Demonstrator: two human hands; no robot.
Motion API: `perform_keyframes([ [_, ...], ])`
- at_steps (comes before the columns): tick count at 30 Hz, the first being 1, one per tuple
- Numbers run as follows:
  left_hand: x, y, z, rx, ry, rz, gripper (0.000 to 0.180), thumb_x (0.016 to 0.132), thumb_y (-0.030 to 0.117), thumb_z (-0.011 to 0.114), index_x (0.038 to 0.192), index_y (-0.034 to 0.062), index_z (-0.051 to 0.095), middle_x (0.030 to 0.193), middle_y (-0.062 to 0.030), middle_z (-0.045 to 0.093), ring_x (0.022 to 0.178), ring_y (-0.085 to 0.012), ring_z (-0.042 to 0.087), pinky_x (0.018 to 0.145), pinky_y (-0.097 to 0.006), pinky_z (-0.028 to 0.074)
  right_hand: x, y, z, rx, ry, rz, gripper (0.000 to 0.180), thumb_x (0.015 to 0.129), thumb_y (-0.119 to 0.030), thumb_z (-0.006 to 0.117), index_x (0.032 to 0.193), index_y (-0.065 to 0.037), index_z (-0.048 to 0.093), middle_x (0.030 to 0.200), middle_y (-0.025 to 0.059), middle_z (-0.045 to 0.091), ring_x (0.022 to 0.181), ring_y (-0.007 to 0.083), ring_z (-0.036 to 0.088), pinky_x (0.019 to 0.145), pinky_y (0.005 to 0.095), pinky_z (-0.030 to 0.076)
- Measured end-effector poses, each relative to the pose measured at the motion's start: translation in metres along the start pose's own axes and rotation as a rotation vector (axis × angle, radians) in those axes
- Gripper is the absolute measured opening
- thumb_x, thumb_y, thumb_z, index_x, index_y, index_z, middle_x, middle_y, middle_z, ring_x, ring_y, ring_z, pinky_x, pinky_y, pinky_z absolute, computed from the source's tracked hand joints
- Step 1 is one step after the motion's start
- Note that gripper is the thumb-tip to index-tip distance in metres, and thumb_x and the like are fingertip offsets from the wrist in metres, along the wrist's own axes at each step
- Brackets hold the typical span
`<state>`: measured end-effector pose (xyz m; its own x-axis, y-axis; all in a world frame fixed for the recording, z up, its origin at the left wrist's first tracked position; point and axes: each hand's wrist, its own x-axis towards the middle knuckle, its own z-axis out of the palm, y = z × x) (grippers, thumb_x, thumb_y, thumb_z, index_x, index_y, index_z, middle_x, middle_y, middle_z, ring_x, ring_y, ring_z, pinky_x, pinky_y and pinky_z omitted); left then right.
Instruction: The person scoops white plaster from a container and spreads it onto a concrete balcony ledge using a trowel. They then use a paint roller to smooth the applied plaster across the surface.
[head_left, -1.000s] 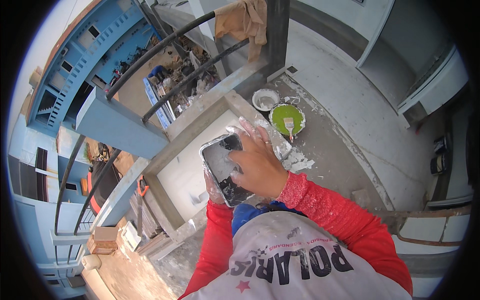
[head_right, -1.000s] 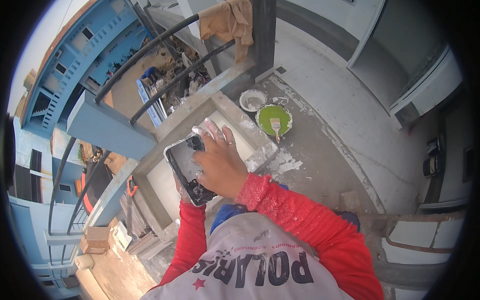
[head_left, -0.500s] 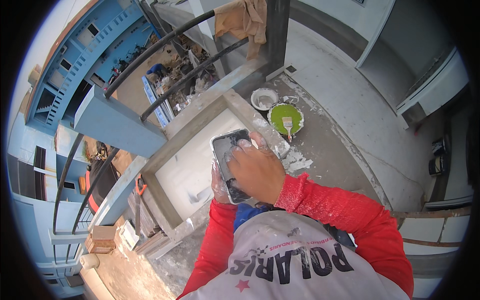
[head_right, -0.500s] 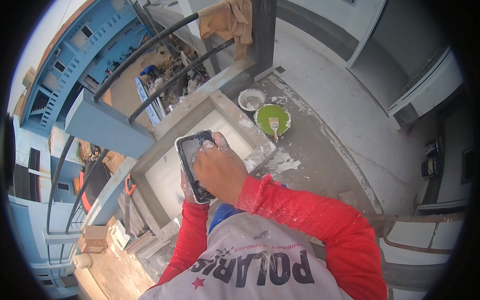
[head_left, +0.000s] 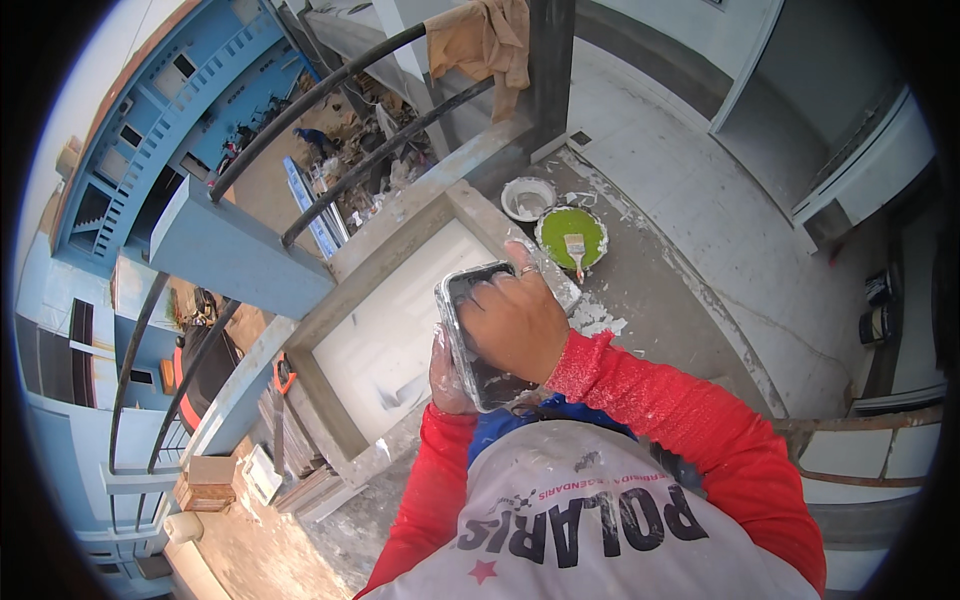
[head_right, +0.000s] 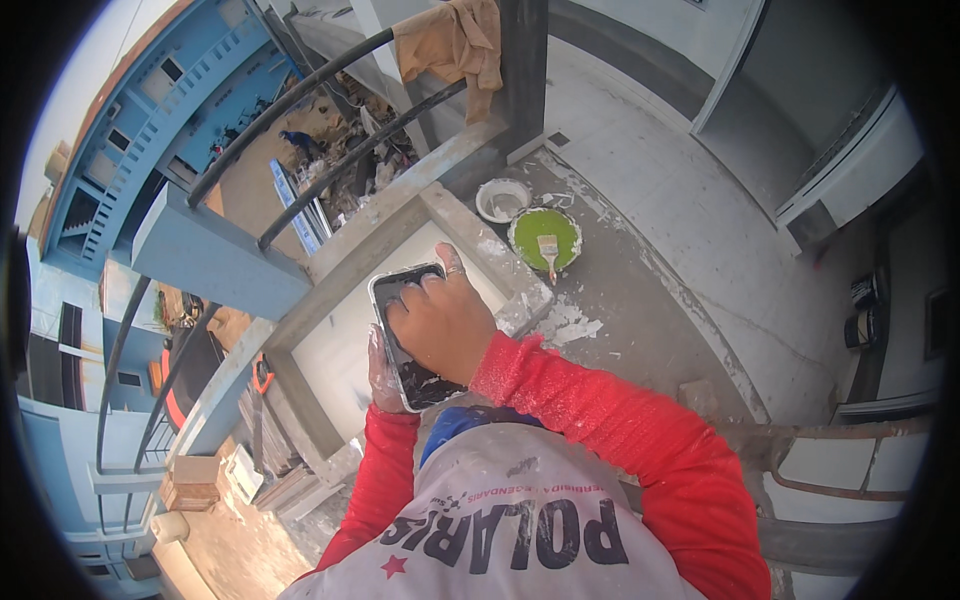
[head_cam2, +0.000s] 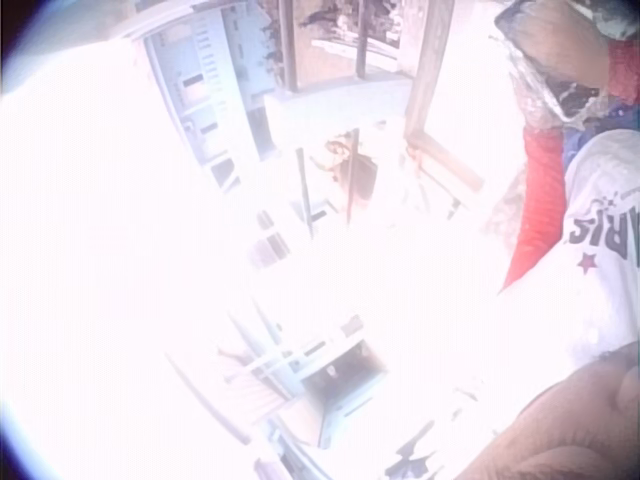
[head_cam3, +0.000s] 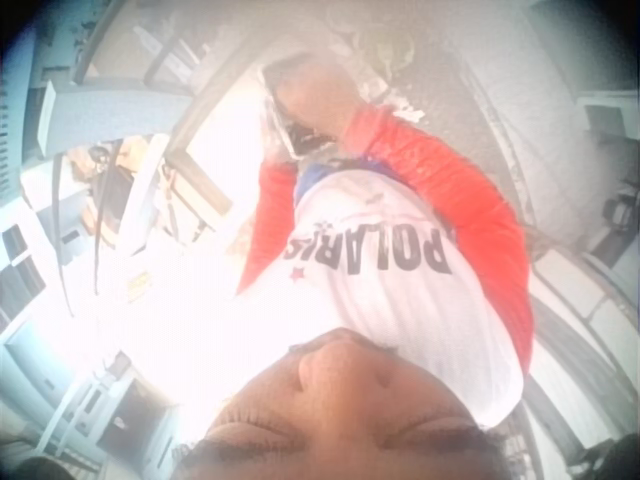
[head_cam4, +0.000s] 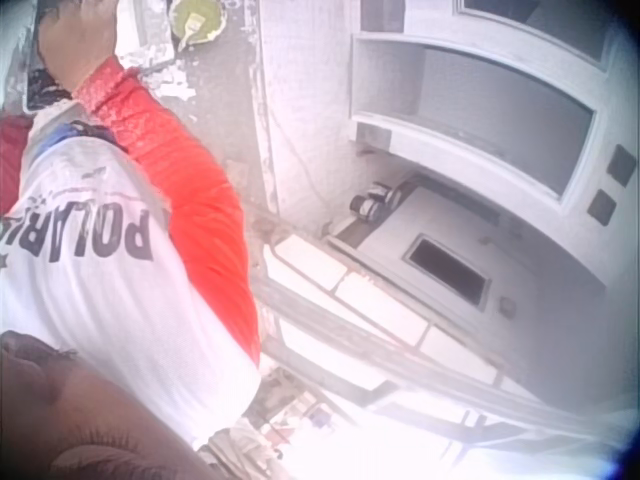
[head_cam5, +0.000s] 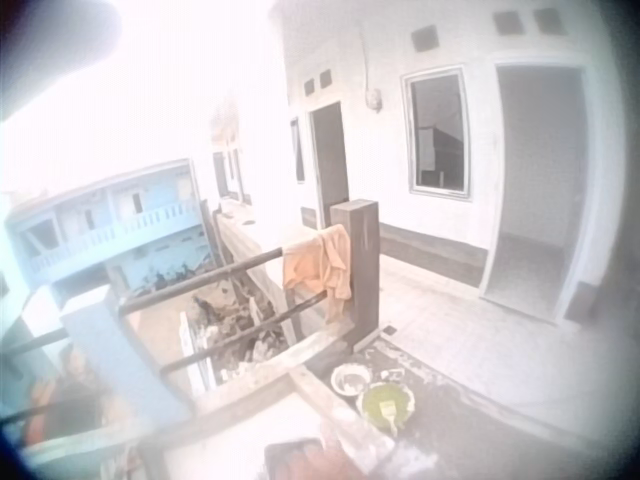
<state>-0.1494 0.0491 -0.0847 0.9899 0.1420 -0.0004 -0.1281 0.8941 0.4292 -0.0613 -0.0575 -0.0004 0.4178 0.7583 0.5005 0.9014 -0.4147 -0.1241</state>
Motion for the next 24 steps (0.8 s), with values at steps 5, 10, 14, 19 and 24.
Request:
perform_keyframes([
  [5,-0.004,0.005,0.004,-0.177,-0.065,-0.050,0.058,0.105,0.047,0.030,0.146,0.0073,0.038,0.140,-0.0150,0.050,0.125,-0.0297,0.052,0.106,-0.046,0.044,0.002,0.006,-0.019,0.212,-0.044,-0.027,0.009,0.077,-0.015,0.064,0.084,-0.010,0.061,0.078,0.0062,0.060,0.080,0.0246,0.063,0.106,0.0568,0.036],
  [10,-0.002,0.010,-0.009,-0.119,-0.083,-0.072,0.055,0.105,0.045,0.031,0.145,0.0072,0.039,0.140,-0.0156,0.050,0.122,-0.0300,0.055,0.101,-0.045,0.049,-0.004,0.002,-0.021,0.225,0.064,0.017,0.015,0.070,-0.011,0.070,0.083,-0.011,0.061,0.079,0.0056,0.058,0.078,0.0249,0.062,0.106,0.0545,0.036],
  [14,-0.003,0.010,-0.009,-0.139,-0.039,-0.114,0.053,0.105,0.042,0.031,0.144,0.0066,0.041,0.137,-0.0157,0.053,0.119,-0.0295,0.057,0.101,-0.043,0.049,-0.006,-0.007,-0.017,0.084,-0.053,0.119,0.007,0.080,-0.012,0.062,0.086,-0.011,0.062,0.089,0.0067,0.060,0.088,0.0249,0.064,0.105,0.0629,0.031],
  [19,-0.003,0.016,-0.003,0.026,0.019,-0.082,0.051,0.106,0.039,0.031,0.142,0.0049,0.043,0.135,-0.0147,0.055,0.117,-0.0276,0.058,0.101,-0.042,0.049,-0.006,-0.010,-0.011,0.048,-0.135,0.155,0.013,0.079,-0.009,0.061,0.091,-0.011,0.063,0.093,0.0053,0.061,0.091,0.0237,0.064,0.106,0.0621,0.028],
  [24,-0.004,0.015,-0.029,0.136,0.117,-0.060,0.049,0.106,0.036,0.032,0.141,0.0031,0.043,0.133,-0.0140,0.055,0.117,-0.0250,0.058,0.100,-0.040,0.049,0.000,-0.012,-0.010,0.110,-0.122,0.210,0.021,0.072,-0.009,0.068,0.092,-0.011,0.064,0.093,0.0060,0.061,0.093,0.0250,0.063,0.105,0.0584,0.029],
])
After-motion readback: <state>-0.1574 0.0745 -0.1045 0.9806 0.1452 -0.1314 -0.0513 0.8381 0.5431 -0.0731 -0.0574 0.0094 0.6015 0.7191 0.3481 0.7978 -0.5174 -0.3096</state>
